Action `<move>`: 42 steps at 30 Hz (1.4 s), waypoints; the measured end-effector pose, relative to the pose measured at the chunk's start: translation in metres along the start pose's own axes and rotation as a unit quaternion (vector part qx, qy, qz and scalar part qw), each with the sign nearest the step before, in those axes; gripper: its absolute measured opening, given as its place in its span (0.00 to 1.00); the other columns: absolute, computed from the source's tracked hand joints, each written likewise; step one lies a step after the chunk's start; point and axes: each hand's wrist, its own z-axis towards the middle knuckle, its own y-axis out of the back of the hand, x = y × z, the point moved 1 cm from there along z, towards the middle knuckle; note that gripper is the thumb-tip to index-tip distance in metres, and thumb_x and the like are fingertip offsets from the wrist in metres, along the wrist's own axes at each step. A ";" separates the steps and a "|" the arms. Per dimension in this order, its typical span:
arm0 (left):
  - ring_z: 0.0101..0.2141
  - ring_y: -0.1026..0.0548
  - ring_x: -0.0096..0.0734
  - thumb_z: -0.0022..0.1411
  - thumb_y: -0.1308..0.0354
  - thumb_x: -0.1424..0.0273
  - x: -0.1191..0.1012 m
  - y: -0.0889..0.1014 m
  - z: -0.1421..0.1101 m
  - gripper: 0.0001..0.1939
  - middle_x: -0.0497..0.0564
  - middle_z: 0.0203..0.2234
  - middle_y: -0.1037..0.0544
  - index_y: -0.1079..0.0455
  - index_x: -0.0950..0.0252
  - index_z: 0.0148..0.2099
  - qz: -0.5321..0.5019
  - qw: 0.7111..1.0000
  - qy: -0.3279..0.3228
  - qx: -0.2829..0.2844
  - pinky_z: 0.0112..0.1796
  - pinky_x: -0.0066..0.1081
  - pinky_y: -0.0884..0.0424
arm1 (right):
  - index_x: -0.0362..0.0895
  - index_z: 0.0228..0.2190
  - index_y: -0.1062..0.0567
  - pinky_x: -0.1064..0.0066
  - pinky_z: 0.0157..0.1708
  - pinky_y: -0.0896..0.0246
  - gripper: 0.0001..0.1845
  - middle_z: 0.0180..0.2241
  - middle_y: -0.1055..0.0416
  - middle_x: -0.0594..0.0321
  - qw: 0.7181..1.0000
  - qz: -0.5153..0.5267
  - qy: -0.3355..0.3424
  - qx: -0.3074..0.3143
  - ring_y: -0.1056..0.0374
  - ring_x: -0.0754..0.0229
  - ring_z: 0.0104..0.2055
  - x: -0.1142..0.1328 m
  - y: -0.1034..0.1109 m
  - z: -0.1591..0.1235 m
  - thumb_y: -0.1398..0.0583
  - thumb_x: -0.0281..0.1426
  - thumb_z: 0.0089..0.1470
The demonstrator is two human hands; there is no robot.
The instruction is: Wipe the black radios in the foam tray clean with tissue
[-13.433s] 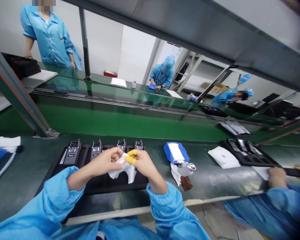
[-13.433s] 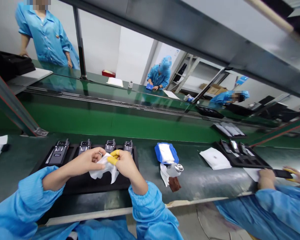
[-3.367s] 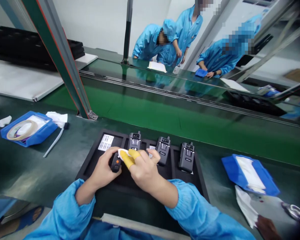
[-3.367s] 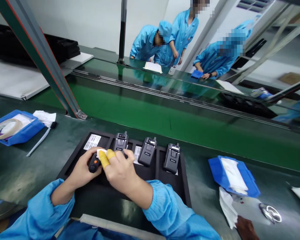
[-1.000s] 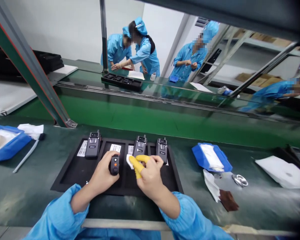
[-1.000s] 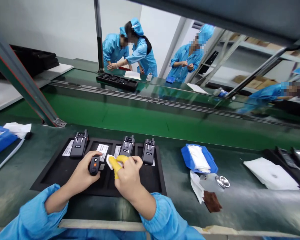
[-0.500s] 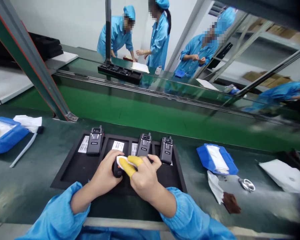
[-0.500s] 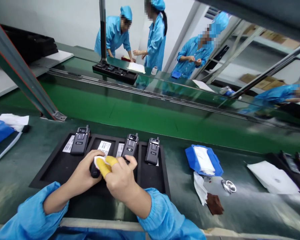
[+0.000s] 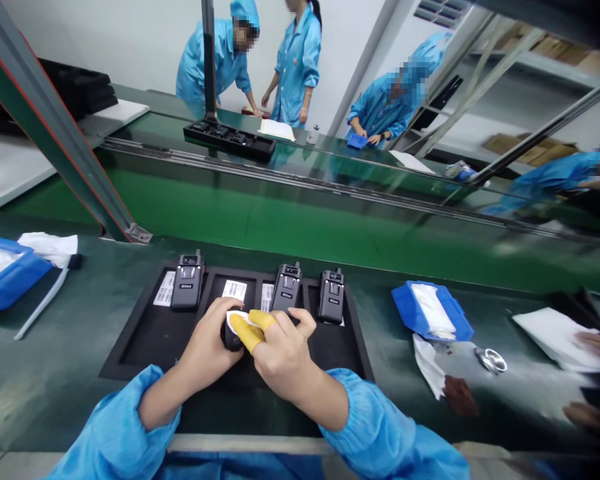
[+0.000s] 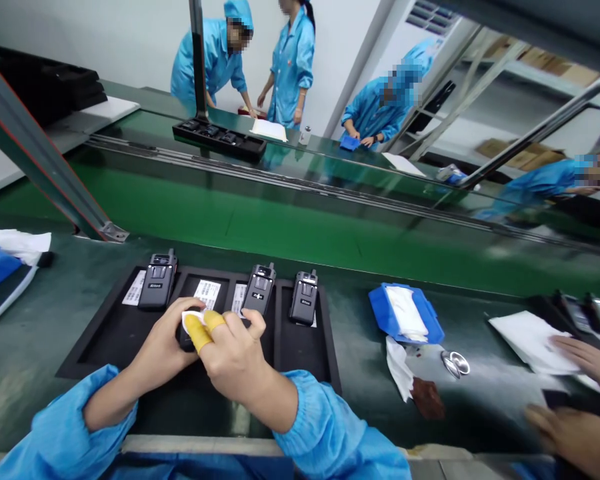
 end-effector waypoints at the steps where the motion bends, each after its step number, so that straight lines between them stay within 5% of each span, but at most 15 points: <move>1: 0.45 0.29 0.35 0.43 0.46 0.81 0.000 0.000 0.000 0.26 0.52 0.43 0.30 0.39 0.62 0.47 0.004 1.000 0.003 0.002 0.46 0.35 0.31 | 0.46 0.28 0.24 0.61 0.48 0.60 0.13 0.31 0.32 0.64 1.000 -0.005 -0.001 0.001 0.42 0.64 0.36 -0.001 -0.001 0.000 0.46 0.21 0.52; 6: 0.44 0.29 0.35 0.41 0.48 0.82 0.000 0.000 0.001 0.26 0.52 0.42 0.30 0.39 0.63 0.46 0.015 1.000 -0.001 0.005 0.45 0.34 0.30 | 0.44 0.24 0.25 0.61 0.48 0.60 0.13 0.31 0.32 0.64 0.999 -0.012 -0.040 -0.003 0.43 0.65 0.35 -0.008 -0.001 -0.002 0.45 0.21 0.53; 11: 0.44 0.29 0.36 0.44 0.44 0.79 0.000 0.000 0.000 0.24 0.52 0.42 0.30 0.38 0.62 0.47 0.002 1.000 -0.014 -0.001 0.46 0.35 0.31 | 0.47 0.32 0.23 0.61 0.48 0.60 0.11 0.31 0.34 0.64 1.000 -0.012 0.002 0.001 0.43 0.64 0.36 0.000 0.000 -0.002 0.44 0.22 0.52; 18: 0.42 0.29 0.35 0.42 0.47 0.81 -0.003 0.000 0.002 0.25 0.52 0.40 0.30 0.38 0.63 0.45 0.021 1.000 -0.002 0.000 0.43 0.34 0.30 | 0.42 0.20 0.27 0.61 0.47 0.58 0.14 0.31 0.31 0.63 0.999 -0.023 -0.042 -0.016 0.43 0.65 0.34 -0.002 -0.002 0.001 0.47 0.20 0.52; 25: 0.42 0.29 0.35 0.43 0.46 0.80 -0.002 0.000 0.001 0.24 0.52 0.41 0.30 0.38 0.63 0.46 0.021 1.000 -0.018 -0.008 0.44 0.34 0.30 | 0.45 0.29 0.24 0.62 0.46 0.58 0.14 0.32 0.32 0.63 0.999 -0.015 -0.043 -0.015 0.43 0.64 0.35 0.000 0.001 -0.001 0.48 0.20 0.54; 32: 0.43 0.28 0.36 0.42 0.47 0.81 -0.003 0.000 0.001 0.25 0.52 0.41 0.29 0.38 0.62 0.45 0.022 1.000 -0.003 0.000 0.45 0.35 0.30 | 0.44 0.27 0.25 0.62 0.47 0.60 0.10 0.32 0.33 0.63 0.999 -0.026 -0.042 0.009 0.45 0.64 0.34 -0.004 -0.003 -0.003 0.45 0.21 0.52; 42: 0.43 0.29 0.36 0.42 0.48 0.81 -0.007 0.001 0.001 0.25 0.52 0.42 0.30 0.38 0.62 0.46 0.048 0.999 0.005 0.015 0.45 0.34 0.31 | 0.43 0.24 0.26 0.63 0.45 0.59 0.13 0.31 0.34 0.62 0.986 -0.070 -0.147 0.048 0.43 0.64 0.34 -0.048 0.022 -0.060 0.47 0.17 0.42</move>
